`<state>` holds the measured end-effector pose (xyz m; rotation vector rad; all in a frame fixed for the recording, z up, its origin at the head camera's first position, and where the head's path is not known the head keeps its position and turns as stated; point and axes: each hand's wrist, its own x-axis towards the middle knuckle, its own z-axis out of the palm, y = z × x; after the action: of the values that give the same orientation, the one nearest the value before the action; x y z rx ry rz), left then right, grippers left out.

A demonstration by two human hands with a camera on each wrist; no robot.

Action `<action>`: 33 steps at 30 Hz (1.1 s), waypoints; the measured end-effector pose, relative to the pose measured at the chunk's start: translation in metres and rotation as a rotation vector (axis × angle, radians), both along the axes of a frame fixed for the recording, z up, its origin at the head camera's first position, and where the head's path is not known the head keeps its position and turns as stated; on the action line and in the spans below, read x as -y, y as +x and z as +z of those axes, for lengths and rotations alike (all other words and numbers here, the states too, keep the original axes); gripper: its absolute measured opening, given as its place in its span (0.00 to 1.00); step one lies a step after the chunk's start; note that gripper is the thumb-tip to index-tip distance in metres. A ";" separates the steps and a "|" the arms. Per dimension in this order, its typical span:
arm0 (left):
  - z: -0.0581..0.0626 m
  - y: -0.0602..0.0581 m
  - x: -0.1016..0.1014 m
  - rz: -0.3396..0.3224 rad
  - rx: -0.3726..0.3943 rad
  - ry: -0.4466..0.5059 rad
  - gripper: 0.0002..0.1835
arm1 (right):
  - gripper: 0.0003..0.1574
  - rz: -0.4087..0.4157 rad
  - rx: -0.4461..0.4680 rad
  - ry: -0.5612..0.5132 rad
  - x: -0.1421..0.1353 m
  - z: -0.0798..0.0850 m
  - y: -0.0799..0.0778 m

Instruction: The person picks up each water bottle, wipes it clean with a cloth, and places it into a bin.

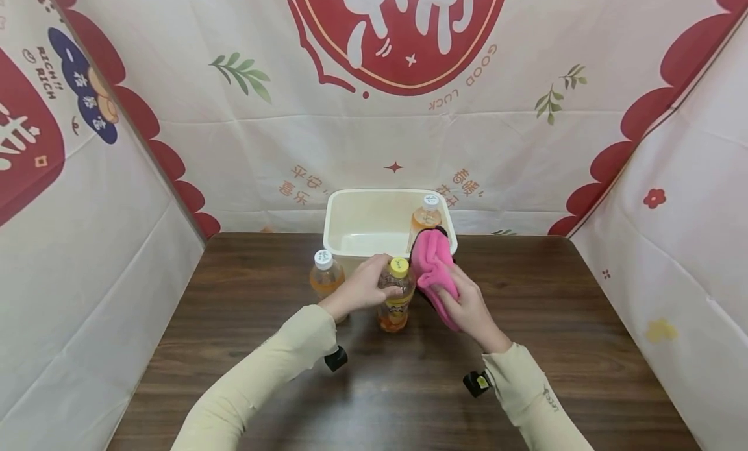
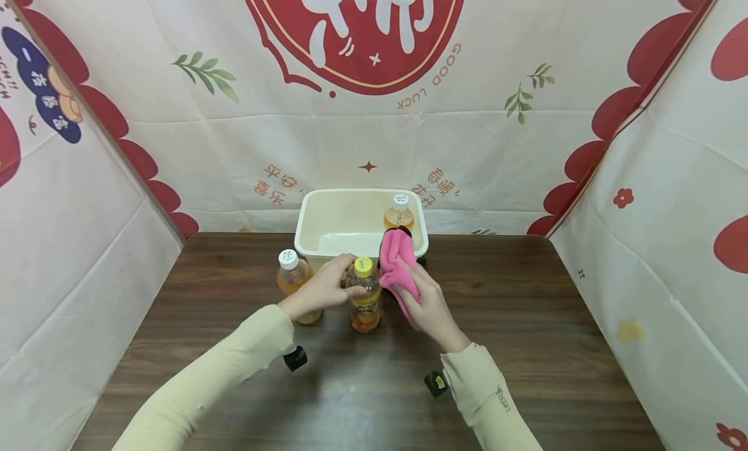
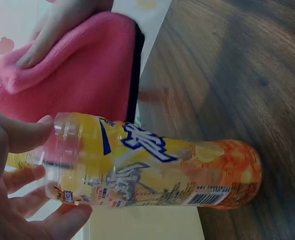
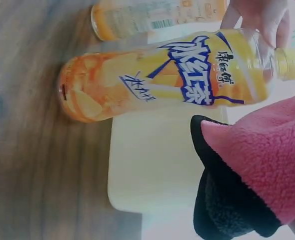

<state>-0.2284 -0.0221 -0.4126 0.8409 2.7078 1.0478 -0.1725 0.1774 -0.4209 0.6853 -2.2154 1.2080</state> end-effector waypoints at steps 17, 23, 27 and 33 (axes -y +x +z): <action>-0.011 0.002 0.000 0.015 0.030 0.075 0.24 | 0.24 0.014 -0.021 0.019 0.004 -0.083 -0.018; -0.012 0.000 0.001 0.015 0.042 0.076 0.23 | 0.20 0.071 0.055 0.139 -0.007 -0.120 -0.016; -0.013 0.000 0.001 0.009 0.050 0.084 0.23 | 0.17 0.097 0.116 0.259 -0.010 -0.138 -0.015; -0.013 0.002 0.002 0.010 0.061 0.092 0.23 | 0.26 0.068 0.163 0.373 -0.013 -0.153 -0.012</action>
<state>-0.2268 -0.0241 -0.4254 0.7966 2.6346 1.1876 -0.1848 0.1903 -0.5742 0.8369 -2.6070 0.9154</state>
